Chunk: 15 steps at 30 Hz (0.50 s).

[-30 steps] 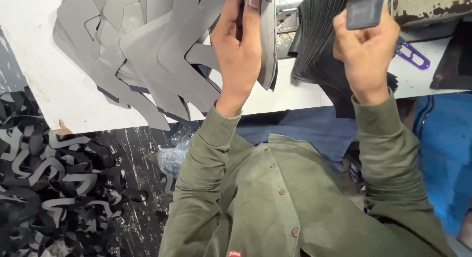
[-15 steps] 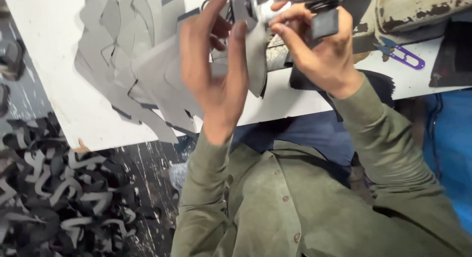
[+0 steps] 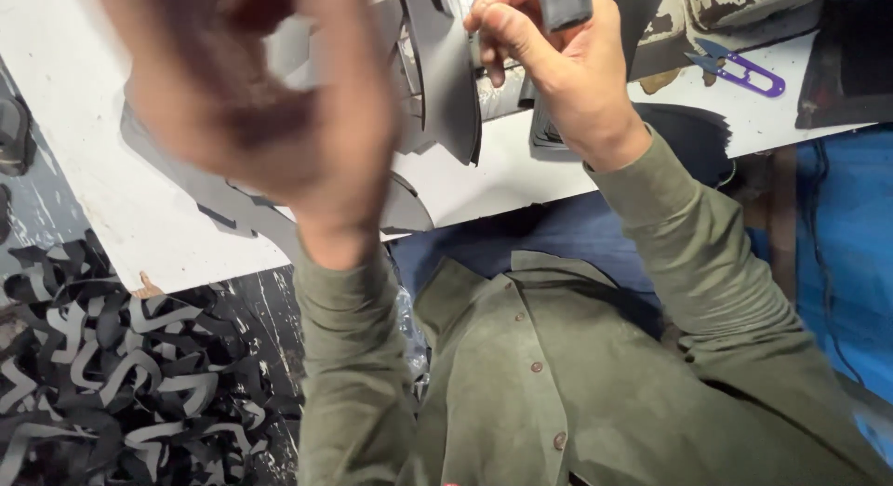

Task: Aligning and stitching shoe upper components using an industrial sewing machine.

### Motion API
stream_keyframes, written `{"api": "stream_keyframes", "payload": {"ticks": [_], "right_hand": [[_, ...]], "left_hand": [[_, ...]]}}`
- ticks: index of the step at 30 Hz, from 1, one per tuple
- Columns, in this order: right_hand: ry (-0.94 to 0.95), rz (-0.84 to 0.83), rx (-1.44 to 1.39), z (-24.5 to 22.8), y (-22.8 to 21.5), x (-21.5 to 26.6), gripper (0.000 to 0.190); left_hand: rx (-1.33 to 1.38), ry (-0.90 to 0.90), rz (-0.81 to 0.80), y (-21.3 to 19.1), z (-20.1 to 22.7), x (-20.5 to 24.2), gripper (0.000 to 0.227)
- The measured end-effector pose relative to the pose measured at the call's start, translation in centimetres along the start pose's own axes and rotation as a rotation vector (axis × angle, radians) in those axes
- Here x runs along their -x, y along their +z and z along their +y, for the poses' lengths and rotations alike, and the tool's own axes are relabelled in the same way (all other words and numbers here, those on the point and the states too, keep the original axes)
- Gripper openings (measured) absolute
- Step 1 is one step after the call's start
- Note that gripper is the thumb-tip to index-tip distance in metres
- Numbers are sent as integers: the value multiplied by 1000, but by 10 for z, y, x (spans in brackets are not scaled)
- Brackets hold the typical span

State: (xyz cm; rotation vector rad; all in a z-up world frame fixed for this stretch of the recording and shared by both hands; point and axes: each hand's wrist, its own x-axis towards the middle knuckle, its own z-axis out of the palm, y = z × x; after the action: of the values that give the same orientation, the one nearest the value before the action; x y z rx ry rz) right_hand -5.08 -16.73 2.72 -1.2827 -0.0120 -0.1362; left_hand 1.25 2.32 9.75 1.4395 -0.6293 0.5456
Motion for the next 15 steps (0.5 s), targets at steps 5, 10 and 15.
{"api": "stream_keyframes", "payload": {"ticks": [5,10,15], "right_hand": [[17,-3,6,5,-27,13,15],[-15,31,-144,11,-54,26,17],[-21,104,-2,-15,-18,8,20]], "left_hand": [[14,-330,47,2,-31,45,27],[-180,-431,-163,11,-34,94,40],[114,-576,-253,6,-53,124,48]]}}
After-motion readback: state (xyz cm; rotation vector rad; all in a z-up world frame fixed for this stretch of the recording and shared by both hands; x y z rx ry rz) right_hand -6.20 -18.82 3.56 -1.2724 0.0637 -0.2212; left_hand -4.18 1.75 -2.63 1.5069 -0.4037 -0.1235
